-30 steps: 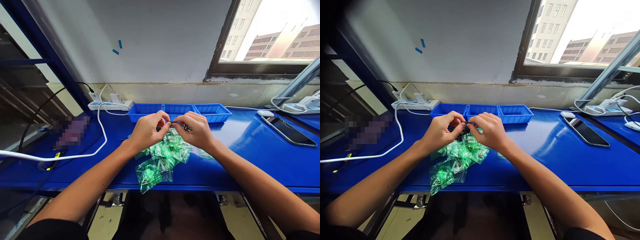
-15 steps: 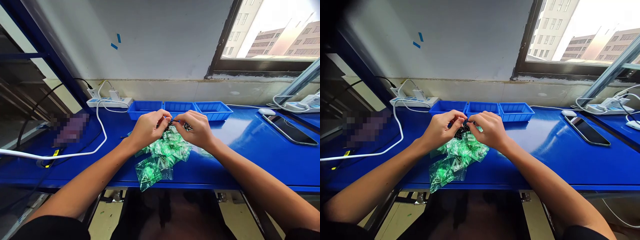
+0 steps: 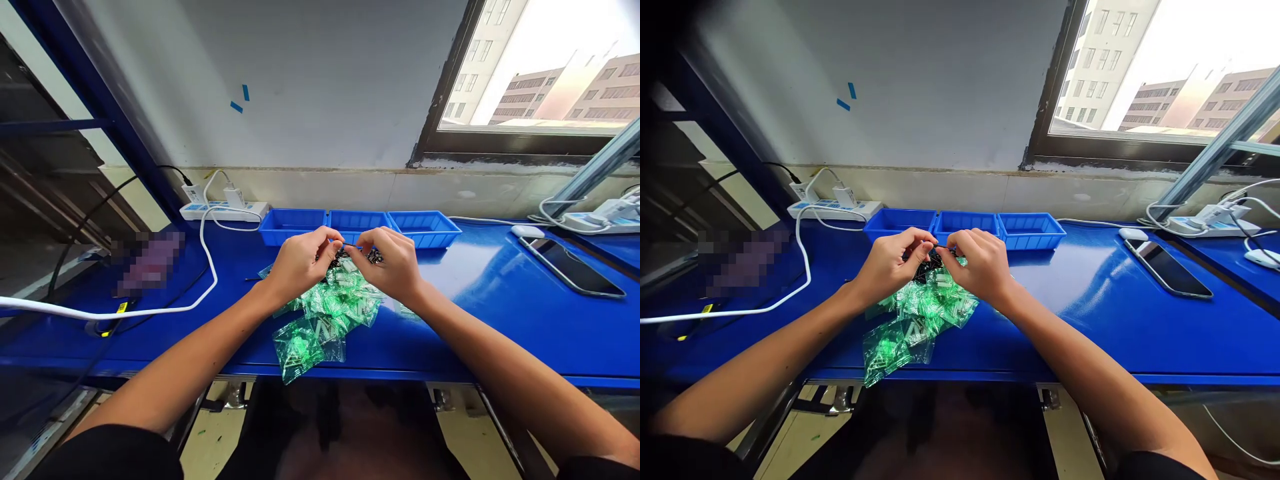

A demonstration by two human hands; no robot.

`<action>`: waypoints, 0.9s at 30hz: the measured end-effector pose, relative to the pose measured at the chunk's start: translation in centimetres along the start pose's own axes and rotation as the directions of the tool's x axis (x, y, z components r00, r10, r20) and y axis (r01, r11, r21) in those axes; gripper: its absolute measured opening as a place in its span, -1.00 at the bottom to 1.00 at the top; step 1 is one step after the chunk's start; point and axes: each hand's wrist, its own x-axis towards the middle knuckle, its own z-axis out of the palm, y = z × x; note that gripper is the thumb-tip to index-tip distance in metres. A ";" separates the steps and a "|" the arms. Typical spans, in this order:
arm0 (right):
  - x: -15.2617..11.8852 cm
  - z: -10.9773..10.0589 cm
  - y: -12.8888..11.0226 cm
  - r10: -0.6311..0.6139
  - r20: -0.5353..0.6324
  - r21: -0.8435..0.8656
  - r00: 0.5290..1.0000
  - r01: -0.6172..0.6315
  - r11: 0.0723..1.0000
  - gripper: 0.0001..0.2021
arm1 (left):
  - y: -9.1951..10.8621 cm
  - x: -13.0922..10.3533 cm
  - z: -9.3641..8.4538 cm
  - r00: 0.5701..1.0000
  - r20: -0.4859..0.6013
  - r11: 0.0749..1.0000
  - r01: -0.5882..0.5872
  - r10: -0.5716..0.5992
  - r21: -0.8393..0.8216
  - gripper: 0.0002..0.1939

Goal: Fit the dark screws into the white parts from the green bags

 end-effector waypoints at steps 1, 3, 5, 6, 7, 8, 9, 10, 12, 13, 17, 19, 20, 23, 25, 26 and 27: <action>0.0 0.0 0.0 0.016 0.004 0.005 1.000 -0.016 1.000 -0.81 | 0.0 0.0 0.0 1.000 -0.003 1.000 0.007 -0.007 -0.002 -0.79; 0.0 0.0 0.0 0.044 0.023 0.024 0.999 -0.045 0.999 -0.83 | -0.1 0.0 0.0 1.000 -0.007 1.000 0.017 -0.017 -0.012 -0.80; -0.1 -0.1 0.1 0.050 0.070 0.049 0.996 -0.053 0.997 -0.84 | -0.2 0.0 0.0 1.000 -0.009 1.000 0.009 -0.009 -0.026 -0.81; -0.1 -0.1 0.1 0.046 0.104 0.057 0.993 -0.052 0.997 -0.84 | -0.2 0.0 0.0 1.000 -0.010 1.000 -0.001 0.001 -0.030 -0.82; -0.1 -0.2 0.1 0.039 0.143 0.061 0.989 -0.048 0.997 -0.82 | -0.2 0.0 0.1 1.000 -0.007 0.999 -0.015 0.014 -0.029 -0.83; -0.1 -0.2 0.1 0.028 0.188 0.061 0.982 -0.040 0.997 -0.79 | -0.2 0.0 0.1 1.000 -0.001 0.999 -0.030 0.030 -0.027 -0.83; -0.1 -0.3 0.1 0.015 0.233 0.062 0.972 -0.030 0.998 -0.76 | -0.2 -0.1 0.2 0.999 0.008 0.999 -0.047 0.047 -0.025 -0.84; 0.0 -0.4 0.1 0.002 0.272 0.065 0.962 -0.020 0.998 -0.73 | -0.1 -0.1 0.2 0.998 0.017 0.998 -0.065 0.066 -0.024 -0.84; 0.0 -0.4 0.0 -0.021 0.311 0.078 0.950 -0.004 0.997 -0.70 | 0.0 -0.2 0.2 0.995 0.030 0.995 -0.095 0.096 -0.028 -0.85; 0.1 -0.5 0.0 -0.025 0.311 0.084 0.950 -0.001 0.996 -0.70 | 0.0 -0.2 0.2 0.994 0.029 0.994 -0.103 0.104 -0.029 -0.85; 0.1 -0.4 0.0 -0.002 0.264 0.075 0.965 -0.019 0.997 -0.76 | 0.2 -0.2 0.1 0.995 0.063 0.997 -0.080 0.080 -0.011 -0.81; 0.0 -0.4 0.0 0.005 0.244 0.069 0.970 -0.023 0.997 -0.80 | 0.2 -0.1 0.0 0.992 0.107 0.998 -0.068 0.067 0.005 -0.77; 0.0 -0.3 0.0 0.007 0.236 0.066 0.972 -0.024 0.998 -0.82 | 0.1 0.0 -0.1 0.990 0.128 0.998 -0.068 0.065 0.014 -0.75; -0.1 -0.3 0.0 0.010 0.233 0.058 0.972 -0.024 0.998 -0.86 | -0.1 0.1 -0.1 0.983 0.170 0.997 -0.069 0.063 0.035 -0.69; -0.1 -0.3 0.0 0.003 0.236 0.059 0.972 -0.017 0.998 -0.88 | -0.2 0.1 -0.1 0.981 0.186 0.997 -0.062 0.053 0.047 -0.68; 0.0 -0.3 0.0 0.000 0.239 0.061 0.971 -0.015 0.998 -0.88 | -0.2 0.1 -0.2 0.981 0.191 0.997 -0.058 0.047 0.054 -0.69; 0.0 -0.4 0.0 0.000 0.245 0.061 0.970 -0.016 0.998 -0.88 | -0.2 0.1 -0.2 0.981 0.190 0.997 -0.054 0.041 0.061 -0.71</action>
